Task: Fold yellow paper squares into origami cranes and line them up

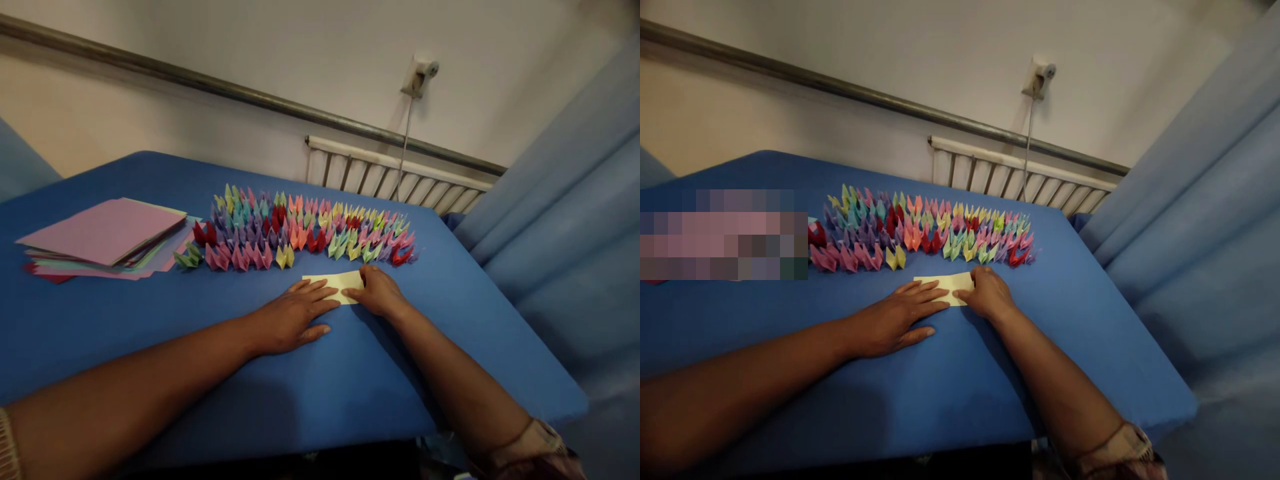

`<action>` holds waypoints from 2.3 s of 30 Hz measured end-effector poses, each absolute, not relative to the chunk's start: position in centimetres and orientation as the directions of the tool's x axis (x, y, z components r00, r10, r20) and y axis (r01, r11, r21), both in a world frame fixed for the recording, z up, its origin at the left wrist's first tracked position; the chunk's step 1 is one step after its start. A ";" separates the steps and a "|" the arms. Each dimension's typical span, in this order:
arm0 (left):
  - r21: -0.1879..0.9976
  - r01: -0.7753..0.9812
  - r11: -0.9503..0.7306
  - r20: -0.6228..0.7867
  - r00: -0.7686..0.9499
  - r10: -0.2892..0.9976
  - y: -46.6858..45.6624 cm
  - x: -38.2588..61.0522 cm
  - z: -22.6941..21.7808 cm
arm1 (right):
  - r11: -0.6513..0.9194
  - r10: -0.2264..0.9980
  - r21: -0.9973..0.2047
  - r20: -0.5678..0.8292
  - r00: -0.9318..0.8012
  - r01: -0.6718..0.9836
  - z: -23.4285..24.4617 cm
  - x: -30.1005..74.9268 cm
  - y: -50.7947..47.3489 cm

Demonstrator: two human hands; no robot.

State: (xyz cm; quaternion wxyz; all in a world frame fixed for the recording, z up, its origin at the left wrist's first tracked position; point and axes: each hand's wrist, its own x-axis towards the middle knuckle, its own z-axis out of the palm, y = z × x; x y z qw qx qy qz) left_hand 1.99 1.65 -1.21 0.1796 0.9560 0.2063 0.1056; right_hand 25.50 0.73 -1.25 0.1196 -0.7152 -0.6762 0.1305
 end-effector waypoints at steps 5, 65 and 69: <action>0.484 0.383 -0.786 0.166 0.842 0.513 2.0 2.1 -1.2 | -0.041 0.996 -0.750 0.022 0.087 0.661 -3.1 25.4 0.4; 0.992 0.121 0.019 -0.051 0.266 0.963 2.0 3.1 -0.1 | 0.085 0.995 -0.987 0.090 0.031 0.136 -2.2 26.2 0.1; 0.993 0.118 0.018 -0.049 0.267 0.962 1.9 3.1 0.1 | 0.093 0.995 -0.988 0.097 0.028 0.123 -2.2 26.1 0.0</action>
